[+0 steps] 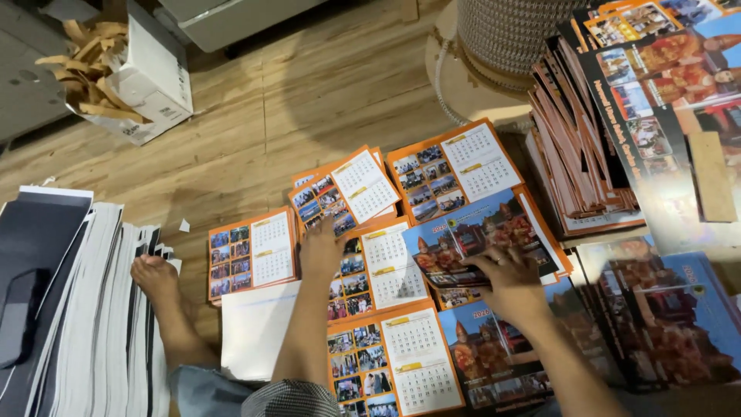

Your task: The person sits on the floor and repeatedly picks up small orange calendars, flips through their pages, and places them into a growing stack. The person handles the calendars one at a time, inspecting the contents before stacking them.

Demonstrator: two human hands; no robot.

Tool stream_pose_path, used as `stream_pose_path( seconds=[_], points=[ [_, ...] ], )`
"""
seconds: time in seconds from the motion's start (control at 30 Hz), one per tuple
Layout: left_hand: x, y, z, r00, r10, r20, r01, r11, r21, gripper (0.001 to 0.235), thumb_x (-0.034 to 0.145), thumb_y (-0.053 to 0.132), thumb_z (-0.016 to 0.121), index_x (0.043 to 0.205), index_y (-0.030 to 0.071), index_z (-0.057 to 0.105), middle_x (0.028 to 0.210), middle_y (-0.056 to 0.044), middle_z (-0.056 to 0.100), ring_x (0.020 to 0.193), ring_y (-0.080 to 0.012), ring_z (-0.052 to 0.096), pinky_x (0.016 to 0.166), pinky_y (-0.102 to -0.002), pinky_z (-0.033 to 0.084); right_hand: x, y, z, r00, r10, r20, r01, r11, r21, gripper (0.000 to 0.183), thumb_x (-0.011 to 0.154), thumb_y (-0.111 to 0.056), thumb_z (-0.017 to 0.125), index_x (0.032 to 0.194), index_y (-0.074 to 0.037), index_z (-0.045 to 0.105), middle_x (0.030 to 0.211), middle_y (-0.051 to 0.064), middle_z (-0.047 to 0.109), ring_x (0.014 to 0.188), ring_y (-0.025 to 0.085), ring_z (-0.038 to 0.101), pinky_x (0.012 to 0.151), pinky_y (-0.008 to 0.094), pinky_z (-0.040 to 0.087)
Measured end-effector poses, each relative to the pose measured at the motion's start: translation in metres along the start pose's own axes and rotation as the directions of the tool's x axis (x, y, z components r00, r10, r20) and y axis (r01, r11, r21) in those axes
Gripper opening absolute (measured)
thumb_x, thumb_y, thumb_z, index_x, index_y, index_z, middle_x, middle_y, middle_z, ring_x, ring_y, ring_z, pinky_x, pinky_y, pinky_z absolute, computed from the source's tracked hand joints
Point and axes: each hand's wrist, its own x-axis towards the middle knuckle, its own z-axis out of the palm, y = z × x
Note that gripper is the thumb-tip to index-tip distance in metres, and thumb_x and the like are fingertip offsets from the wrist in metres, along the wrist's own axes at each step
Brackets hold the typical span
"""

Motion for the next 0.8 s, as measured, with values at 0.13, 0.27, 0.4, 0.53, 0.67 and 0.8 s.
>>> stream_pose_path(
  seconds=[0.13,0.27,0.4,0.53,0.67,0.8],
  points=[
    [-0.002,-0.026,0.013,0.982,0.187,0.033,-0.190,0.964,0.186,0.035,0.081,0.020,0.065,0.113,0.011,0.059,0.114,-0.011,0.064,0.100,-0.0307,0.064,0.080,-0.044,0.055,-0.001,-0.003,-0.004,0.999,0.010,0.036,-0.011,1.000,0.021,0.050,0.074,-0.028,0.070,0.121,-0.037,0.053,0.116,-0.009,0.050,0.117,0.018,0.041,0.099,0.048,0.036],
    [-0.002,-0.029,0.012,0.937,0.346,-0.044,-0.311,0.886,0.345,0.025,0.084,0.011,0.056,0.108,0.013,0.063,0.106,-0.007,0.067,0.093,-0.0253,0.067,0.068,-0.039,0.058,-0.005,-0.005,-0.009,1.000,0.016,0.022,-0.017,0.999,0.028,0.050,0.075,-0.027,0.069,0.121,-0.036,0.053,0.116,-0.008,0.050,0.117,0.019,0.042,0.099,0.047,0.037],
    [0.005,-0.030,0.017,0.947,0.311,0.083,-0.320,0.879,0.353,0.023,0.080,0.002,0.054,0.101,0.010,0.059,0.096,-0.008,0.066,0.070,-0.0269,0.069,0.053,-0.036,0.058,-0.005,-0.008,-0.011,0.998,0.044,0.035,-0.045,0.999,0.016,0.050,0.075,-0.031,0.069,0.121,-0.040,0.051,0.118,-0.010,0.049,0.118,0.018,0.040,0.100,0.048,0.035],
    [0.008,-0.038,0.032,0.965,0.234,0.121,-0.258,0.931,0.258,0.042,0.079,0.006,0.057,0.120,0.010,0.050,0.116,-0.011,0.057,0.099,-0.0319,0.058,0.081,-0.047,0.047,-0.005,-0.009,-0.014,0.996,0.057,0.065,-0.060,0.997,0.047,0.048,0.077,-0.030,0.068,0.121,-0.042,0.051,0.118,-0.011,0.049,0.118,0.018,0.040,0.099,0.049,0.034],
    [-0.029,0.007,-0.021,0.956,0.286,-0.060,-0.284,0.958,0.041,0.061,0.074,0.011,0.066,0.131,0.000,0.047,0.134,-0.024,0.046,0.127,-0.0407,0.040,0.105,-0.053,0.031,-0.013,-0.015,-0.022,0.998,0.045,0.049,-0.048,0.997,0.053,0.045,0.079,-0.028,0.065,0.121,-0.039,0.052,0.119,-0.008,0.050,0.117,0.019,0.042,0.099,0.050,0.035],
    [-0.131,0.026,-0.039,0.882,0.456,-0.120,-0.432,0.883,0.184,0.082,0.063,0.023,0.075,0.134,0.000,0.043,0.132,-0.024,0.046,0.120,-0.0403,0.045,0.099,-0.050,0.038,-0.004,0.011,0.023,0.942,-0.128,-0.311,0.141,0.990,0.019,0.044,0.074,-0.019,0.065,0.115,-0.034,0.060,0.107,-0.004,0.060,0.106,0.023,0.055,0.088,0.045,0.046]
  ],
)
